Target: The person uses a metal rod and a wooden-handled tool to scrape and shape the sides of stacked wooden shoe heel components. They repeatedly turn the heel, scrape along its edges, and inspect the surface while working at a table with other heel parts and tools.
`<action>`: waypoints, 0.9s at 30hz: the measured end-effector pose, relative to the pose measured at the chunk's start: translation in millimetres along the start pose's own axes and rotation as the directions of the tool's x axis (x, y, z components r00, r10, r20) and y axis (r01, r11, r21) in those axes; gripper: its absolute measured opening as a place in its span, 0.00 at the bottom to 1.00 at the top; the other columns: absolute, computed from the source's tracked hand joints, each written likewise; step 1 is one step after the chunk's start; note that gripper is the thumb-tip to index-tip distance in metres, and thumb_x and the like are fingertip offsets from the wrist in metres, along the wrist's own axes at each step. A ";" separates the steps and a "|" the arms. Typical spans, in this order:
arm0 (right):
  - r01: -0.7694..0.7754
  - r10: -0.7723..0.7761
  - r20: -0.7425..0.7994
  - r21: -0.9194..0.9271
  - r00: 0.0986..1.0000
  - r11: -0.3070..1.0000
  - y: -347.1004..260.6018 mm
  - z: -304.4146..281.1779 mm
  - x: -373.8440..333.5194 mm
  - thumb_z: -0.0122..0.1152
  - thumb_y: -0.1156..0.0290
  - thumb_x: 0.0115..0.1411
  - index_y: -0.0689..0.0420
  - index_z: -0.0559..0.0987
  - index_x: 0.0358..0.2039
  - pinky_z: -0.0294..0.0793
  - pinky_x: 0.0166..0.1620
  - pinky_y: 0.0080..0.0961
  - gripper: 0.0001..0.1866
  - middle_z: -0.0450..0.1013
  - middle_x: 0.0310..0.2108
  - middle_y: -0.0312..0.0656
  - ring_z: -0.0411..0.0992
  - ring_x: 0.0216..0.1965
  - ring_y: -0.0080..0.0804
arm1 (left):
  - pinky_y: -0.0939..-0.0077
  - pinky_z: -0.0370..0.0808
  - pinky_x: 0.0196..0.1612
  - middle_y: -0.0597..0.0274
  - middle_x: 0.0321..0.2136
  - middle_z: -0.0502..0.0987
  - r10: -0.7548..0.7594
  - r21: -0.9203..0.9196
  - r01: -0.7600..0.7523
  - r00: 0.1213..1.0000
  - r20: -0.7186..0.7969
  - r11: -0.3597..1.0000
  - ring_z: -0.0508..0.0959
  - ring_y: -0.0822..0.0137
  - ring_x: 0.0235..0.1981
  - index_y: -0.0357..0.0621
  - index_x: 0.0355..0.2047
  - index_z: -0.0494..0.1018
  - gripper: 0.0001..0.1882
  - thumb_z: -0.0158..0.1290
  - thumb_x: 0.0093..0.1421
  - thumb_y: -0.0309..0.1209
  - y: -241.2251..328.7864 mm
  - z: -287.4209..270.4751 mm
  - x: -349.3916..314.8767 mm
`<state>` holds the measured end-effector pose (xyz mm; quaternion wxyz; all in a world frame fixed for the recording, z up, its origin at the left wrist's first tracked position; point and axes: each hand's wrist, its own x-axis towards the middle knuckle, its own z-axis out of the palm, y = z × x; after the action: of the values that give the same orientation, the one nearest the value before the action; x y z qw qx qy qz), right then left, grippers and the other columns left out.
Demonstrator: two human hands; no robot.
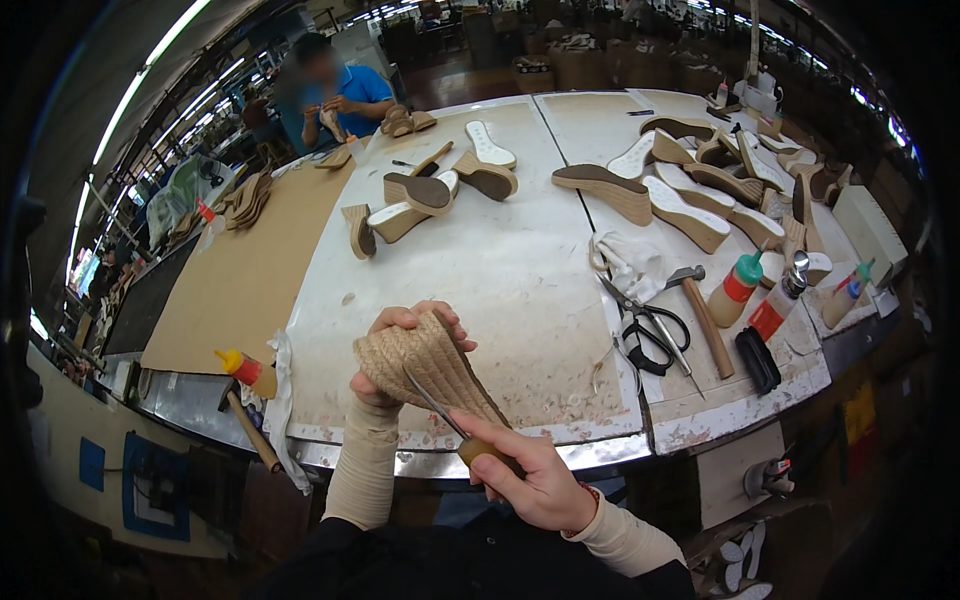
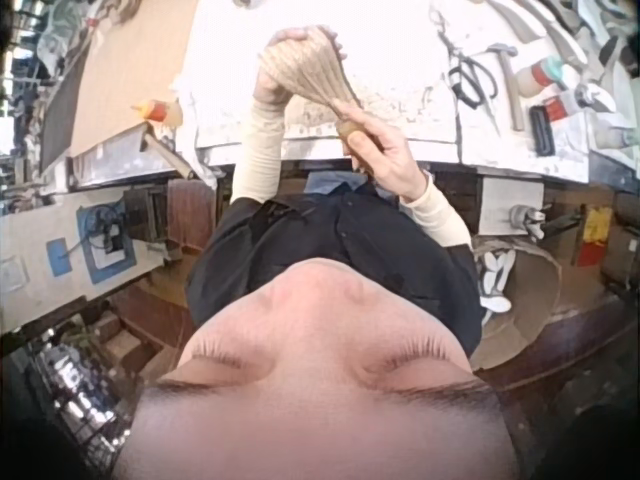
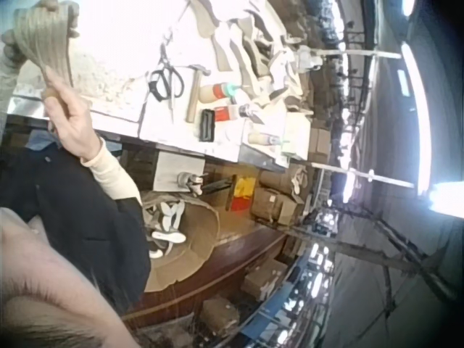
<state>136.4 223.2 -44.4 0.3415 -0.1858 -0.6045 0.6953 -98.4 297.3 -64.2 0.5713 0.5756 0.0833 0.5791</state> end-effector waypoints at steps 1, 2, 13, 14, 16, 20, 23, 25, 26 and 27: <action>0.011 -0.011 0.004 0.010 1.000 1.000 0.4 0.2 0.1 0.49 0.68 0.70 0.58 0.63 0.65 0.69 0.30 0.12 0.25 0.71 0.32 0.34 0.65 0.25 0.14 | 0.41 0.70 0.57 0.40 0.51 0.64 -0.001 0.009 0.001 1.000 -0.004 1.000 0.70 0.45 0.53 0.49 0.53 0.66 0.44 0.65 0.43 0.63 0.2 0.0 0.1; 0.021 -0.021 0.008 0.020 1.000 1.000 0.5 0.1 0.0 0.49 0.68 0.70 0.58 0.62 0.65 0.68 0.30 0.12 0.25 0.71 0.32 0.35 0.65 0.25 0.14 | 0.41 0.70 0.57 0.40 0.51 0.64 -0.003 0.013 0.003 1.000 -0.002 1.000 0.70 0.45 0.53 0.49 0.53 0.66 0.44 0.65 0.43 0.62 0.4 0.4 0.2; -0.088 0.037 0.143 0.368 0.989 0.926 7.9 -7.7 2.8 0.46 0.68 0.70 0.59 0.62 0.66 0.67 0.28 0.12 0.24 0.71 0.30 0.36 0.65 0.23 0.14 | 0.43 0.73 0.55 0.37 0.50 0.64 0.015 0.046 -0.016 0.999 0.032 0.999 0.71 0.45 0.52 0.46 0.51 0.67 0.42 0.67 0.44 0.59 -2.5 4.1 7.7; -0.112 0.052 0.155 0.411 0.987 0.905 7.8 -8.6 2.8 0.46 0.68 0.70 0.59 0.62 0.65 0.67 0.28 0.11 0.24 0.71 0.30 0.36 0.65 0.23 0.15 | 0.44 0.74 0.54 0.37 0.50 0.65 0.016 0.048 -0.017 0.999 0.033 0.999 0.72 0.45 0.52 0.45 0.51 0.68 0.42 0.67 0.44 0.59 -2.9 4.5 8.4; -0.051 0.026 0.109 0.233 0.994 0.971 6.4 -10.4 3.0 0.49 0.70 0.69 0.60 0.63 0.64 0.69 0.28 0.14 0.24 0.72 0.29 0.36 0.66 0.23 0.16 | 0.46 0.75 0.53 0.37 0.50 0.65 0.014 0.064 -0.016 1.000 0.022 0.998 0.72 0.45 0.51 0.45 0.51 0.68 0.43 0.67 0.43 0.59 -3.1 5.5 9.2; 0.201 -0.205 0.001 -0.216 0.979 0.956 0.6 -8.8 6.0 0.55 0.73 0.65 0.62 0.67 0.61 0.72 0.30 0.20 0.24 0.73 0.29 0.38 0.69 0.24 0.22 | 0.51 0.78 0.50 0.36 0.49 0.65 0.012 0.099 -0.011 1.000 -0.013 0.995 0.74 0.47 0.49 0.44 0.50 0.68 0.43 0.68 0.42 0.60 -2.5 7.2 10.6; 0.332 -0.385 -0.035 -0.441 0.922 0.834 -4.6 -3.7 8.9 0.59 0.75 0.61 0.63 0.70 0.59 0.73 0.31 0.25 0.25 0.73 0.27 0.42 0.70 0.23 0.29 | 0.54 0.78 0.49 0.36 0.49 0.66 0.011 0.137 -0.004 0.999 -0.048 0.991 0.74 0.48 0.48 0.44 0.49 0.68 0.43 0.68 0.41 0.60 -0.7 9.2 9.8; 0.301 -0.399 -0.045 -0.581 0.916 0.756 -8.4 0.9 5.1 0.61 0.75 0.59 0.62 0.71 0.58 0.72 0.29 0.27 0.25 0.71 0.27 0.43 0.71 0.23 0.33 | 0.55 0.78 0.48 0.36 0.49 0.66 0.021 0.173 -0.007 0.997 -0.081 0.985 0.74 0.48 0.48 0.44 0.49 0.68 0.44 0.69 0.41 0.60 0.1 11.2 8.6; 0.264 -0.391 -0.062 -0.641 0.918 0.721 -9.5 3.2 2.8 0.61 0.75 0.59 0.61 0.72 0.57 0.72 0.28 0.27 0.25 0.70 0.26 0.43 0.71 0.22 0.35 | 0.55 0.79 0.47 0.36 0.50 0.66 0.030 0.191 -0.010 0.995 -0.097 0.981 0.74 0.48 0.48 0.44 0.49 0.68 0.44 0.69 0.40 0.60 0.1 12.3 7.9; 0.244 -0.404 -0.077 -0.690 0.912 0.682 -8.5 7.3 1.9 0.62 0.75 0.58 0.60 0.73 0.57 0.72 0.27 0.27 0.25 0.70 0.26 0.43 0.71 0.22 0.36 | 0.56 0.79 0.47 0.37 0.50 0.66 0.034 0.211 -0.009 0.993 -0.115 0.978 0.74 0.48 0.48 0.44 0.49 0.68 0.44 0.69 0.40 0.60 0.0 13.6 6.9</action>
<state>132.2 219.6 -34.4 0.4358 -0.2613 -0.7932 0.3356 -85.9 294.8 -55.8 0.4952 0.5984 0.1711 0.6062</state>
